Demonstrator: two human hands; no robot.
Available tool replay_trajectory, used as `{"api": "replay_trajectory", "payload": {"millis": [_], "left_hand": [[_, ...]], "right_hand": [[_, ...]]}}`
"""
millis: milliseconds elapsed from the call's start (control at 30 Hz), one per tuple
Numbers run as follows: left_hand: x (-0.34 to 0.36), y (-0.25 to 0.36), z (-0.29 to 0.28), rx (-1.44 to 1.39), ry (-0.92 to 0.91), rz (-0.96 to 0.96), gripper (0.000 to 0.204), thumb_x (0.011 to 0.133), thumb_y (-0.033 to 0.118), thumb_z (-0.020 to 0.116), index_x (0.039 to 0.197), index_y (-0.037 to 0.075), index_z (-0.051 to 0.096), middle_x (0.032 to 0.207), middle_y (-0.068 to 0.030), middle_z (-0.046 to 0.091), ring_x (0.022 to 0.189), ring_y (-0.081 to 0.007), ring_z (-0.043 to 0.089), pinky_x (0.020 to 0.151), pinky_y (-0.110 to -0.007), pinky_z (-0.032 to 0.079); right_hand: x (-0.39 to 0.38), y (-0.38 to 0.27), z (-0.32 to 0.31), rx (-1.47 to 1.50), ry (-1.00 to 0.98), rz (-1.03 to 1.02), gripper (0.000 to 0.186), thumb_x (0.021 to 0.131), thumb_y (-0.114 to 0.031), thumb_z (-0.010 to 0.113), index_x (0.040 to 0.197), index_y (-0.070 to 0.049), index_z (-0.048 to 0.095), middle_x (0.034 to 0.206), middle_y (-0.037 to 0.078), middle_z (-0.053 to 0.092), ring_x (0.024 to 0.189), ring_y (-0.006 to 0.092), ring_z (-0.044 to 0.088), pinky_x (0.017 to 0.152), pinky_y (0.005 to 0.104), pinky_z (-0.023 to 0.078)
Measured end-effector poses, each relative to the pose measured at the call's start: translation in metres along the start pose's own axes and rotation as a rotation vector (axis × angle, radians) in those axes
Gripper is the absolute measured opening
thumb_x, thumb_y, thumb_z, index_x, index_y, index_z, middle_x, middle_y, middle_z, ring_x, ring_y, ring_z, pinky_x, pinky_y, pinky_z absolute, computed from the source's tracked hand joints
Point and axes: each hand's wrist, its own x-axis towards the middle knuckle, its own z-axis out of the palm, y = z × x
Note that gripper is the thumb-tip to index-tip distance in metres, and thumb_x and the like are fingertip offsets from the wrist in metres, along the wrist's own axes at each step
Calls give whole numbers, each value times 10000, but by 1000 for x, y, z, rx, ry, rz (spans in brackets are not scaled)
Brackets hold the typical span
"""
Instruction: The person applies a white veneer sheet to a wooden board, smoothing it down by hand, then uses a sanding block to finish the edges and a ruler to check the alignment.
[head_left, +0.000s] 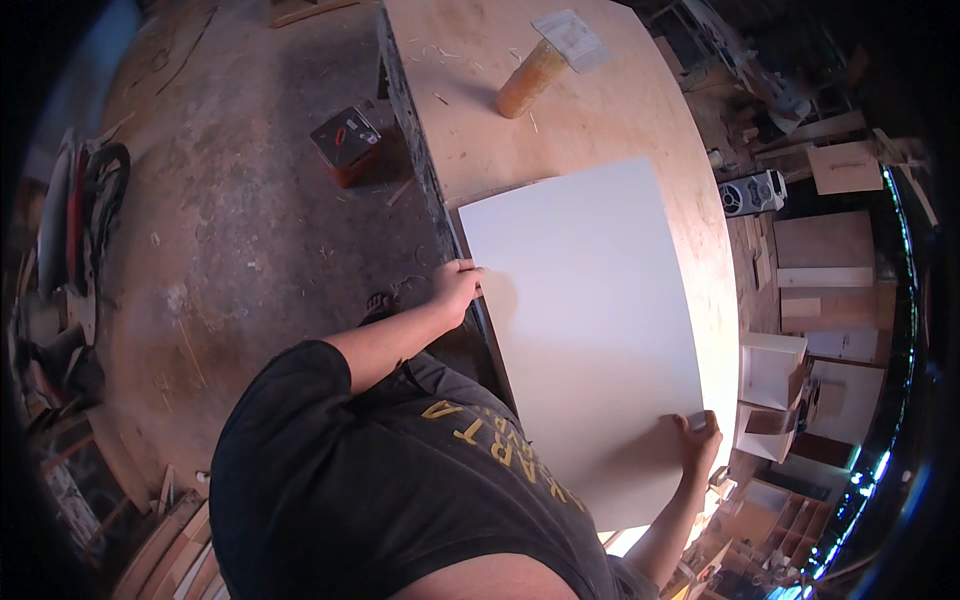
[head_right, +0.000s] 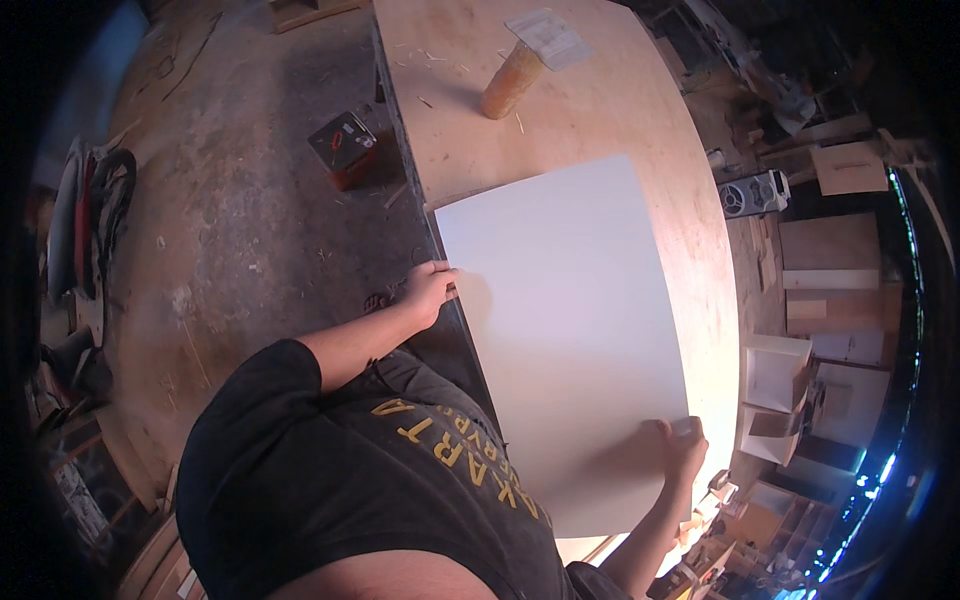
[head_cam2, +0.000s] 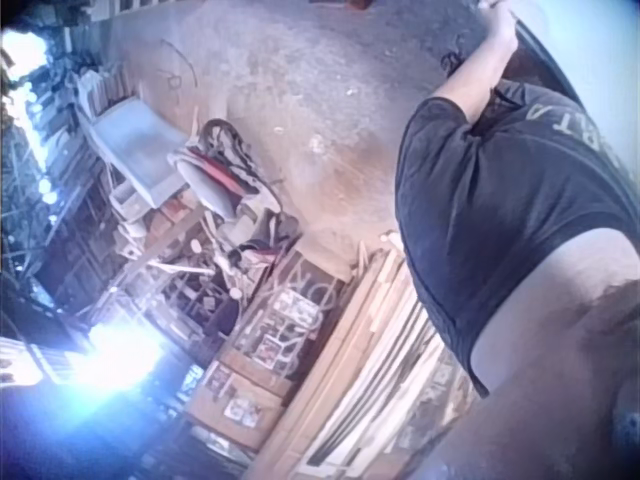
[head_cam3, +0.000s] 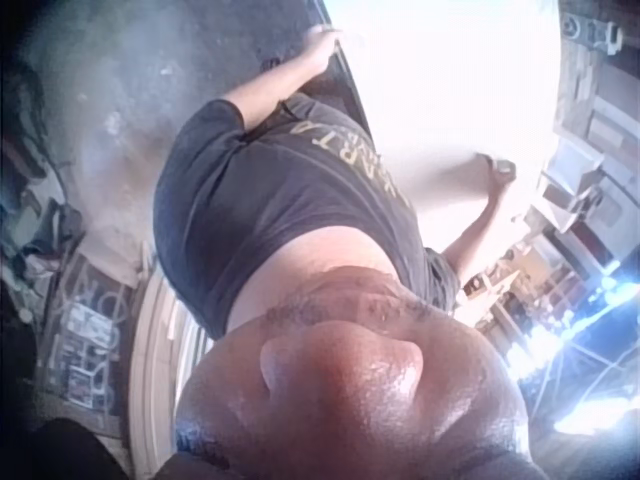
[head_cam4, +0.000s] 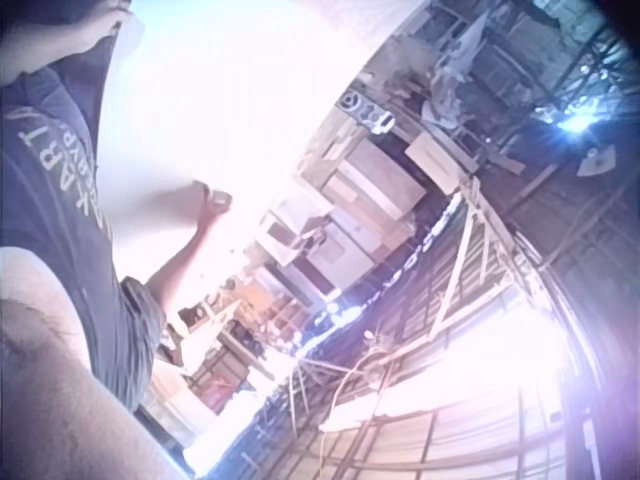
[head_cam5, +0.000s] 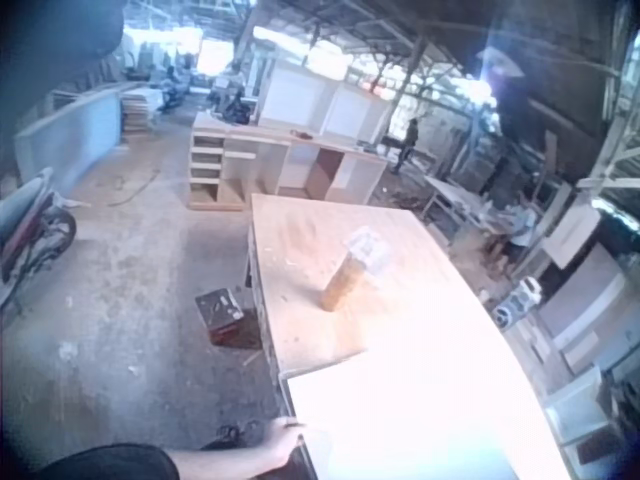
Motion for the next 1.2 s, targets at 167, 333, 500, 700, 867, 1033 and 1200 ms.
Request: {"api": "replay_trajectory", "payload": {"millis": [167,333,500,700,867,1033,1200], "left_hand": [[2,-5,-12,-11,32,-1,73,945,53,686,1012,23,694,944,-38,698,780,-126,666,707,-298,553],[10,-6,-15,-12,125,104,212,901,17,731,1101,-1,663,929,-35,684,742,-115,640,657,-274,523],[13,-3,-12,-99,210,123,234,886,24,753,1101,-5,665,918,-39,682,732,-109,635,641,-256,507],[23,-4,-14,12,200,205,212,878,0,751,1072,-25,669,929,-47,683,779,-117,647,684,-261,536],[30,-9,-14,19,204,223,194,874,-32,741,1053,-37,668,935,-47,683,804,-124,653,727,-275,562],[40,-17,-19,48,222,275,222,855,-34,757,1061,-60,677,923,-60,690,817,-128,657,765,-267,552],[46,-23,-17,32,233,317,336,858,-58,743,1183,-93,664,927,-54,694,820,-123,657,755,-265,549]], "right_hand": [[5,-11,16,-64,-33,2,437,769,-281,903,982,11,657,873,254,741,828,434,737,729,479,567],[15,-2,23,-95,-63,13,563,738,-450,908,1000,-14,667,903,239,756,873,435,740,750,483,580],[20,-14,25,-73,-75,21,466,771,-340,900,985,6,674,895,250,748,855,430,741,747,477,573],[32,-13,32,-120,-112,32,543,757,-440,891,1031,-17,687,933,243,757,896,430,742,774,490,584],[39,-13,37,-122,-109,22,507,765,-396,894,1008,-2,686,925,243,756,880,421,746,768,479,582],[41,-23,40,-92,-117,7,463,776,-339,900,983,17,687,906,243,755,852,412,751,748,463,580],[45,-19,45,-76,-112,-1,452,783,-328,899,977,23,689,888,247,753,844,410,752,739,469,576]]}}
